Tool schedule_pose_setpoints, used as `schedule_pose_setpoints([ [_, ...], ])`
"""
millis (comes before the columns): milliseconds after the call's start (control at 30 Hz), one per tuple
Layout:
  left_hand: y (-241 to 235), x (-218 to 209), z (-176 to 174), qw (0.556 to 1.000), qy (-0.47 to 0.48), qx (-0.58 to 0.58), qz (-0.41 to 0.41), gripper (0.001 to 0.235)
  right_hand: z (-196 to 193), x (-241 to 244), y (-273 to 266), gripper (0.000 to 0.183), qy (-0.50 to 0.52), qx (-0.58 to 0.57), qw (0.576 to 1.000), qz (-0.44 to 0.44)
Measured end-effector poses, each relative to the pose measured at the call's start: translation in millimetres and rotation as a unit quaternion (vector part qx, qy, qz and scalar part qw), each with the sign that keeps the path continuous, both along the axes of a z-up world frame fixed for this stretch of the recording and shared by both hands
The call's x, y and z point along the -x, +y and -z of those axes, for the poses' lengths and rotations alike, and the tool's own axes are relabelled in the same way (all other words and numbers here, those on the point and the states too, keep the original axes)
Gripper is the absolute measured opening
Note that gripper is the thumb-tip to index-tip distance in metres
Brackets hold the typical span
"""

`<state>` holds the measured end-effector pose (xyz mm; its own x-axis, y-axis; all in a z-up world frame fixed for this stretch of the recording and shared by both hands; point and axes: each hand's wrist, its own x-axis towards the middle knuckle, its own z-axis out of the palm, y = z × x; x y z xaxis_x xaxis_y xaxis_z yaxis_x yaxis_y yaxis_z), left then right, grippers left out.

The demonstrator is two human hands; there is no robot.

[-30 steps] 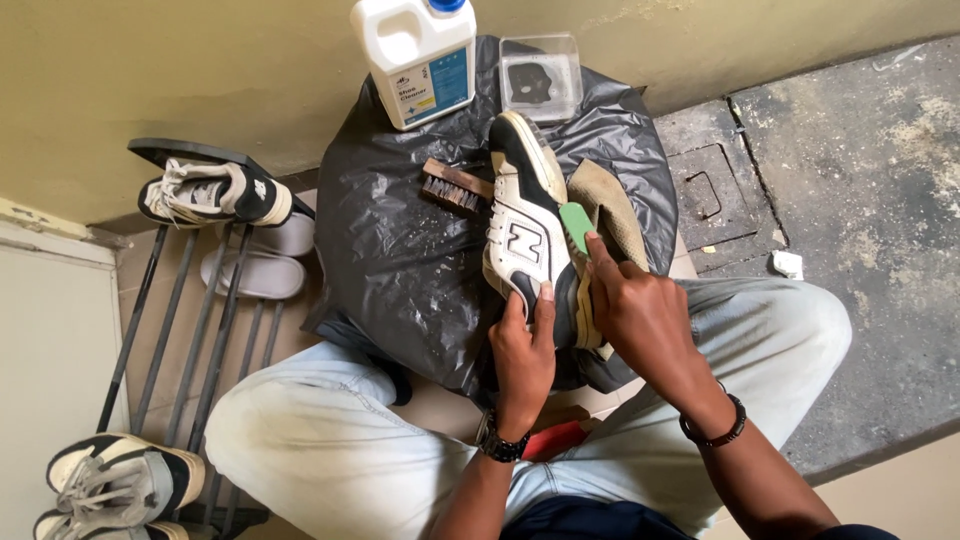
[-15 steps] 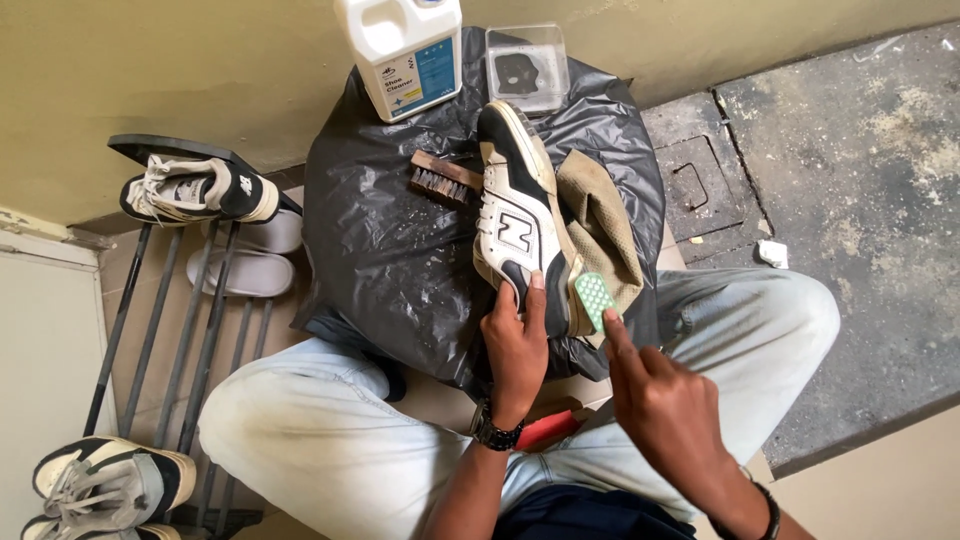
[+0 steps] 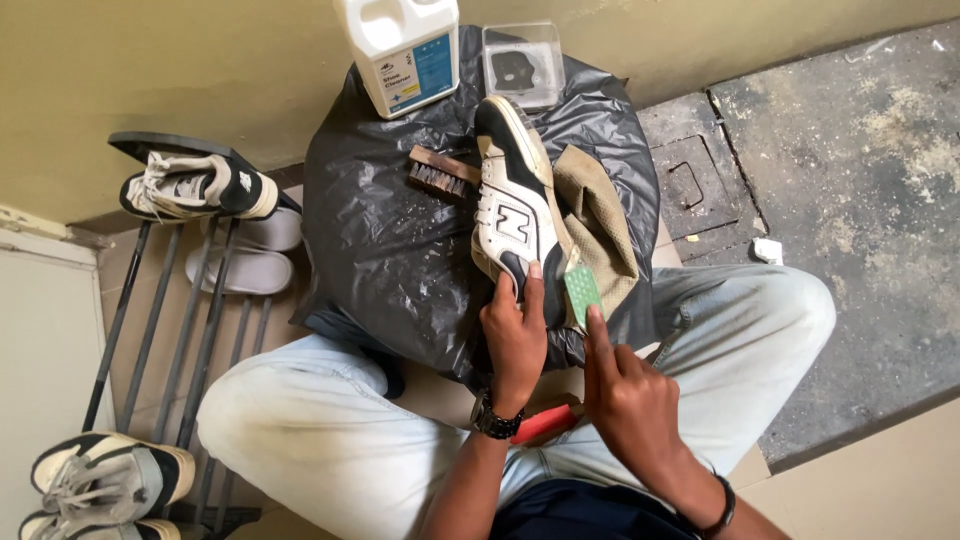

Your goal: The person scrubs a white and black sneaker with a green brush, focusing on the midsole and upper. They then wipe the shoe with a beige cloth, rotating it to clean different sides.

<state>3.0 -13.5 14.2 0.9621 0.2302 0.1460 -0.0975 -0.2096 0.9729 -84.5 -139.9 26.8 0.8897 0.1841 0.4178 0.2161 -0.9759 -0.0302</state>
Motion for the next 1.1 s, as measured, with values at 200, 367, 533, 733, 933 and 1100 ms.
schedule_pose_setpoints([
  [200,-2,-1,5,1.000,0.001,-0.002,-0.001,0.035,9,0,-5,0.050,-0.031,0.015,0.999,0.009],
  [367,0,-7,4,0.999,0.001,0.040,-0.002,0.039,-23,-55,13,0.032,-0.079,-0.007,0.996,0.035],
  [533,-2,-8,7,0.999,-0.008,0.031,-0.007,0.041,-21,-35,13,0.035,-0.058,-0.004,0.997,0.047],
  [733,-2,-5,17,0.999,-0.018,0.029,-0.012,0.041,-7,6,7,0.036,-0.085,0.046,0.994,0.049],
  [933,-2,-9,6,0.999,-0.019,0.028,-0.006,0.039,-16,-45,6,0.034,-0.058,-0.018,0.997,0.043],
  [1100,-3,-10,3,0.999,-0.023,0.032,-0.011,0.041,-26,-49,12,0.034,-0.023,-0.013,0.998,0.054],
])
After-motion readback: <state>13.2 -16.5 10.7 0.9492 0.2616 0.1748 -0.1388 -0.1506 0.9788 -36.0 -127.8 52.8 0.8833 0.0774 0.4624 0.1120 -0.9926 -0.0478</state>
